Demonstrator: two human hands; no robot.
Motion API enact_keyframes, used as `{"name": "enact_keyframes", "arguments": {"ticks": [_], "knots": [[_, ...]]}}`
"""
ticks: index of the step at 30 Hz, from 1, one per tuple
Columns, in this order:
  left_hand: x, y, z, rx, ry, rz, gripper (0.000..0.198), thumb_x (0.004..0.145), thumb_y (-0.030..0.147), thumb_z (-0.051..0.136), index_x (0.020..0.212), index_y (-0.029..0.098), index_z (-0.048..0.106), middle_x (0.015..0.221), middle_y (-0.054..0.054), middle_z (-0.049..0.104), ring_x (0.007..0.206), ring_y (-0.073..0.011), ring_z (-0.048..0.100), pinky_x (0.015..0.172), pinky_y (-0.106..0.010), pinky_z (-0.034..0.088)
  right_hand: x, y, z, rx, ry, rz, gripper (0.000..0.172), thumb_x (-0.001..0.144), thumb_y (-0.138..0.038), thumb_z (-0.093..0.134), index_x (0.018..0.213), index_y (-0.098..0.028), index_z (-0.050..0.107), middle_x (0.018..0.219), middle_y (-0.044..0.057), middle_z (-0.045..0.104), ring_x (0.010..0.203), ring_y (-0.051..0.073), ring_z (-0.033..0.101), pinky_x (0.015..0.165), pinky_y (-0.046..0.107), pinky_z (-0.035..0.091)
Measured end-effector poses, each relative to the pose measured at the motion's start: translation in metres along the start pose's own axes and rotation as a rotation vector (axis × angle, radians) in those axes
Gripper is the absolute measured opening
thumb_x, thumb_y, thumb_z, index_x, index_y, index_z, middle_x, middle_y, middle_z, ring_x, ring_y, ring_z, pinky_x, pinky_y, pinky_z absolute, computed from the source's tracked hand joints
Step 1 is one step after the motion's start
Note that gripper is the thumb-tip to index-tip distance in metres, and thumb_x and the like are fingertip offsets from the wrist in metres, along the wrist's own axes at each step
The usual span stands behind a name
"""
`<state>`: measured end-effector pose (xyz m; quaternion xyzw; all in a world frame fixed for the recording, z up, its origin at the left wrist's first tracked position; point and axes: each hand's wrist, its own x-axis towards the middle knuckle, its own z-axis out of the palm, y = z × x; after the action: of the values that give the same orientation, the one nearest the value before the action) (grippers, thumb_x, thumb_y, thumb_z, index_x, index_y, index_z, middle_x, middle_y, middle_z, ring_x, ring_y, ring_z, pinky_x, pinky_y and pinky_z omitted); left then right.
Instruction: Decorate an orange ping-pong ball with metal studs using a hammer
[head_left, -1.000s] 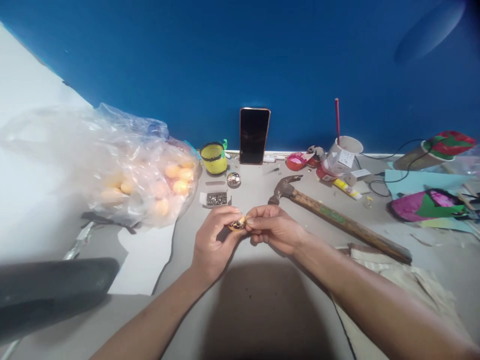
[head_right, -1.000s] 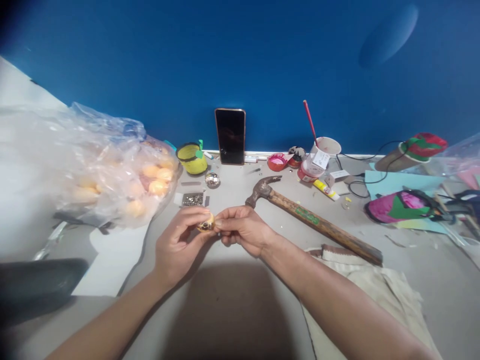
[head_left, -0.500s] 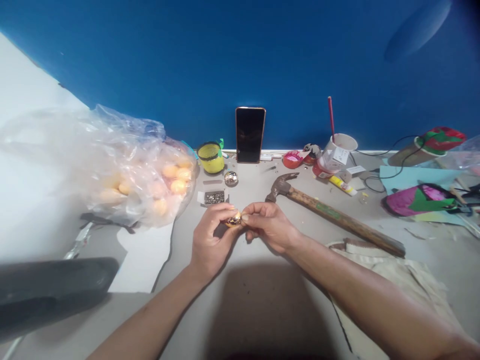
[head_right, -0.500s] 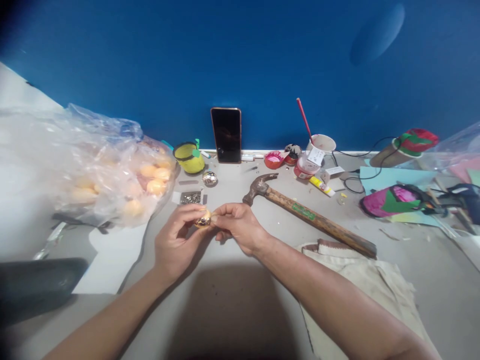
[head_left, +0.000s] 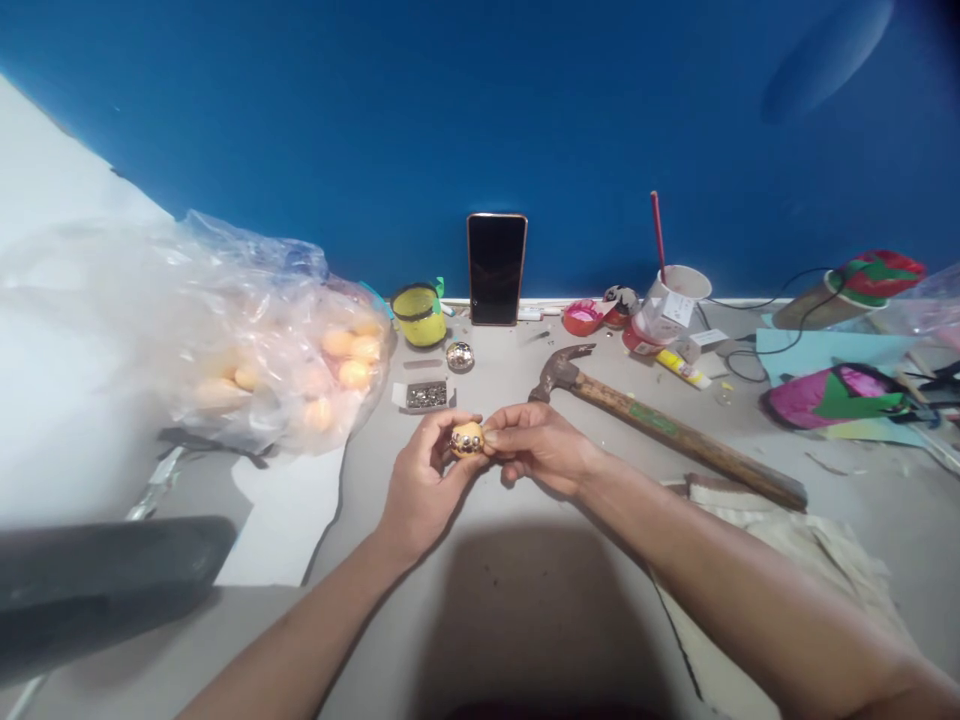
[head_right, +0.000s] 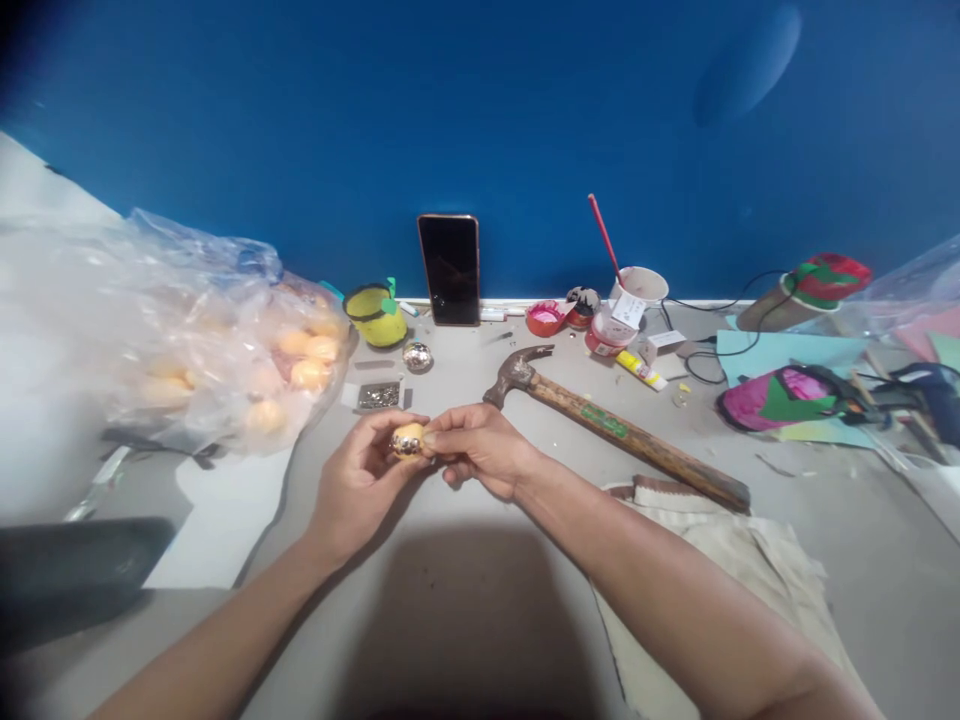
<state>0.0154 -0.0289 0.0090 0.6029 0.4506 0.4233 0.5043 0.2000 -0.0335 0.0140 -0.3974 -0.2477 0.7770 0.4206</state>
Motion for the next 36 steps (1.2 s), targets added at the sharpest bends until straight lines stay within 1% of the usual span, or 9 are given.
{"name": "enact_keyframes", "arguments": {"ticks": [4,8,11,13,17,20,26,32,36], "knots": [[0.002,-0.001,-0.005,0.193,-0.012,0.127,0.029,0.082,0.030,0.081,0.111,0.026,0.077,0.115,-0.007,0.078,0.107,-0.0256,0.072,0.102,-0.040,0.054,0.000,0.000,0.000,-0.017,0.026,0.013,0.036,0.056,-0.033,0.096,0.073,-0.011,0.073,0.065,0.003,0.068,0.052,0.009,0.059,0.045,0.019,0.055],[0.001,-0.003,-0.006,0.239,0.022,0.206,0.026,0.083,0.031,0.080,0.109,0.027,0.079,0.119,-0.007,0.078,0.111,-0.0267,0.072,0.104,-0.041,0.054,0.001,0.004,0.004,-0.052,0.071,-0.039,0.035,0.058,-0.032,0.096,0.073,-0.012,0.072,0.068,0.004,0.071,0.051,0.010,0.061,0.046,0.021,0.056],[0.000,-0.003,-0.004,0.218,0.058,0.167,0.028,0.081,0.032,0.082,0.109,0.026,0.080,0.118,-0.007,0.078,0.108,-0.0264,0.072,0.102,-0.040,0.055,0.001,0.008,0.008,-0.065,0.123,-0.073,0.036,0.057,-0.033,0.096,0.072,-0.012,0.071,0.067,0.004,0.071,0.050,0.010,0.061,0.044,0.021,0.056],[0.000,-0.002,-0.001,0.180,0.075,0.092,0.031,0.079,0.033,0.084,0.108,0.025,0.080,0.113,-0.007,0.079,0.102,-0.0254,0.074,0.097,-0.039,0.058,0.001,0.009,0.011,-0.026,0.132,-0.084,0.038,0.054,-0.034,0.098,0.070,-0.012,0.071,0.066,0.003,0.069,0.051,0.010,0.061,0.044,0.021,0.056],[0.002,0.001,0.003,0.045,0.095,-0.055,0.040,0.071,0.035,0.087,0.107,0.019,0.080,0.103,-0.008,0.081,0.088,-0.0228,0.075,0.082,-0.034,0.062,0.000,0.009,0.011,0.051,0.111,-0.105,0.042,0.054,-0.037,0.099,0.072,-0.011,0.071,0.069,0.003,0.069,0.056,0.011,0.063,0.046,0.021,0.058],[0.004,0.004,0.003,-0.039,0.064,-0.094,0.043,0.068,0.033,0.087,0.106,0.016,0.079,0.100,-0.008,0.081,0.084,-0.0216,0.075,0.076,-0.031,0.063,-0.001,0.006,0.007,0.054,0.069,-0.054,0.042,0.054,-0.036,0.099,0.074,-0.010,0.072,0.070,0.004,0.070,0.056,0.011,0.063,0.046,0.021,0.058],[0.005,0.007,0.001,-0.030,0.034,-0.064,0.037,0.069,0.029,0.085,0.104,0.017,0.080,0.099,-0.006,0.081,0.083,-0.0201,0.076,0.073,-0.027,0.064,0.002,0.003,-0.001,0.098,0.000,0.023,0.037,0.057,-0.028,0.098,0.079,-0.009,0.075,0.068,0.003,0.067,0.051,0.006,0.053,0.046,0.020,0.058],[0.005,0.010,0.000,0.007,0.015,-0.079,0.038,0.070,0.031,0.085,0.105,0.017,0.081,0.096,-0.005,0.082,0.082,-0.0217,0.077,0.072,-0.028,0.065,0.003,0.002,-0.003,0.091,-0.014,0.054,0.038,0.057,-0.029,0.099,0.078,-0.008,0.074,0.061,0.001,0.063,0.049,0.006,0.052,0.046,0.018,0.057],[0.002,0.004,0.000,0.133,0.031,-0.006,0.035,0.074,0.030,0.084,0.108,0.019,0.081,0.103,-0.006,0.082,0.088,-0.0233,0.078,0.083,-0.032,0.065,0.004,0.002,-0.005,0.067,-0.032,0.078,0.037,0.058,-0.027,0.098,0.078,-0.007,0.074,0.060,0.001,0.063,0.050,0.008,0.055,0.047,0.019,0.059]]}}
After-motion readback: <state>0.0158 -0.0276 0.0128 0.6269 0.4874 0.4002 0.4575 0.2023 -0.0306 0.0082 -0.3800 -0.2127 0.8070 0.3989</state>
